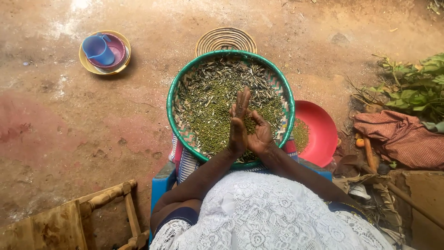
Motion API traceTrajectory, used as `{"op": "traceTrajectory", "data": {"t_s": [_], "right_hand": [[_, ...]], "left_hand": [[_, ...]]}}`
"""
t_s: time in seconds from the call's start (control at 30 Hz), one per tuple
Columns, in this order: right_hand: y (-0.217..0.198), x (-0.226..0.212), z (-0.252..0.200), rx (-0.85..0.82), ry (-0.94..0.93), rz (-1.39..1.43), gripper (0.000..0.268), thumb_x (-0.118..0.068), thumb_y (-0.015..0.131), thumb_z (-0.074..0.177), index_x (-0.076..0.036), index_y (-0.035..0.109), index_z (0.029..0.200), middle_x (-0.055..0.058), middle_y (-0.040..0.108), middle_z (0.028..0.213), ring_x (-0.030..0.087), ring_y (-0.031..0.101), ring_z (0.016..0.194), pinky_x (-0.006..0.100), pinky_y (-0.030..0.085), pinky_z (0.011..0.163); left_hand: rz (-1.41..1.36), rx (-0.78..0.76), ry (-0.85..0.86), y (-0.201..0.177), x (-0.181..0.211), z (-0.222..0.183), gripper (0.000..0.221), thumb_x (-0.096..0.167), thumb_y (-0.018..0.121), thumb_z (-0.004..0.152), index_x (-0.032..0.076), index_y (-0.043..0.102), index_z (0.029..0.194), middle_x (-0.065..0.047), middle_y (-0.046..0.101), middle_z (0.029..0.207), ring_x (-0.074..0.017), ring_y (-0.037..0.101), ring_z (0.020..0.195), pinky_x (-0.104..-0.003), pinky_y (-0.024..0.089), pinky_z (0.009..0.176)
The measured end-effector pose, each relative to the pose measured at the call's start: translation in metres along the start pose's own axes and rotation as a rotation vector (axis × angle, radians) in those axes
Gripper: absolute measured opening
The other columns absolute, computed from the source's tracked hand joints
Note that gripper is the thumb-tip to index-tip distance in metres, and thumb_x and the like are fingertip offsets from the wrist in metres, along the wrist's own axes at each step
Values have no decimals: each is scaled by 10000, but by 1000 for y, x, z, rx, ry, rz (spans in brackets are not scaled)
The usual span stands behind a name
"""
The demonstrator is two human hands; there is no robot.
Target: Manually sorting mung beans from husks and debris in a plastic bowl by sifting through the mixture with hands.
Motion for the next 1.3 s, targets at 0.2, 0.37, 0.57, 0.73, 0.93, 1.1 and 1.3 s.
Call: {"op": "traceTrajectory", "data": {"t_s": [0.2, 0.37, 0.57, 0.73, 0.93, 1.1, 1.3], "right_hand": [[-7, -19, 2, -70, -1, -14, 501, -300, 473, 1129, 2, 541, 1524, 271, 576, 1520, 392, 553, 1428, 546, 461, 1208], [-16, -51, -14, -111, -29, -2, 514, -300, 447, 1133, 43, 537, 1505, 298, 533, 1543, 442, 483, 1470, 579, 373, 1271], [-49, -170, -29, -82, -250, -140, 437, -241, 509, 1089, 71, 663, 1352, 301, 651, 1417, 437, 596, 1389, 555, 444, 1256], [-117, -299, -41, -31, -408, -172, 391, -206, 503, 1062, 67, 712, 1249, 289, 714, 1331, 422, 652, 1343, 549, 467, 1265], [-262, -405, -71, 443, -694, -217, 579, -422, 654, 936, 35, 728, 1284, 309, 743, 1259, 535, 701, 1187, 733, 515, 1087], [-134, -367, -99, 959, -1093, -1960, 525, -450, 662, 1088, -41, 593, 1409, 269, 572, 1411, 438, 509, 1380, 608, 300, 1179], [15, -207, -82, 452, -901, -1987, 175, -118, 659, 1060, -85, 734, 1214, 168, 746, 1072, 348, 725, 1059, 453, 532, 922]], "left_hand": [[-158, 77, 34, -11, 26, 13, 943, 796, 21, 1030, 192, 115, 1747, -53, -40, 1833, -231, 191, 1620, -403, 263, 1238], [-60, 339, -124, -44, -2, 7, 833, 656, 40, 1112, 125, 256, 1717, -134, 183, 1793, -347, 117, 1656, -537, 47, 1292], [-266, 469, -371, -55, -43, -5, 734, 648, 205, 1146, 161, 398, 1660, -96, 412, 1688, -278, 296, 1577, -525, 161, 1105], [-282, 449, -369, -58, -45, -4, 667, 622, 231, 1154, 198, 452, 1620, -38, 489, 1624, -204, 394, 1493, -495, 195, 1077], [-284, 470, -373, -62, -47, -4, 626, 620, 242, 1148, 224, 521, 1545, -23, 554, 1562, -184, 464, 1425, -475, 227, 1045], [-246, 523, -369, -69, -44, 1, 508, 486, 341, 1173, 175, 598, 1482, -1, 630, 1470, -132, 533, 1335, -424, 277, 975], [-237, 515, -308, -88, -28, 9, 342, 270, 490, 1141, 131, 643, 1415, -77, 615, 1526, -204, 547, 1414, -413, 341, 990]]}}
Point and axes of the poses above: each hand's wrist, its own z-axis towards the middle knuckle, its own y-axis out of the palm, x = y × z, the point moved 8 cm from there along z, towards the middle knuckle
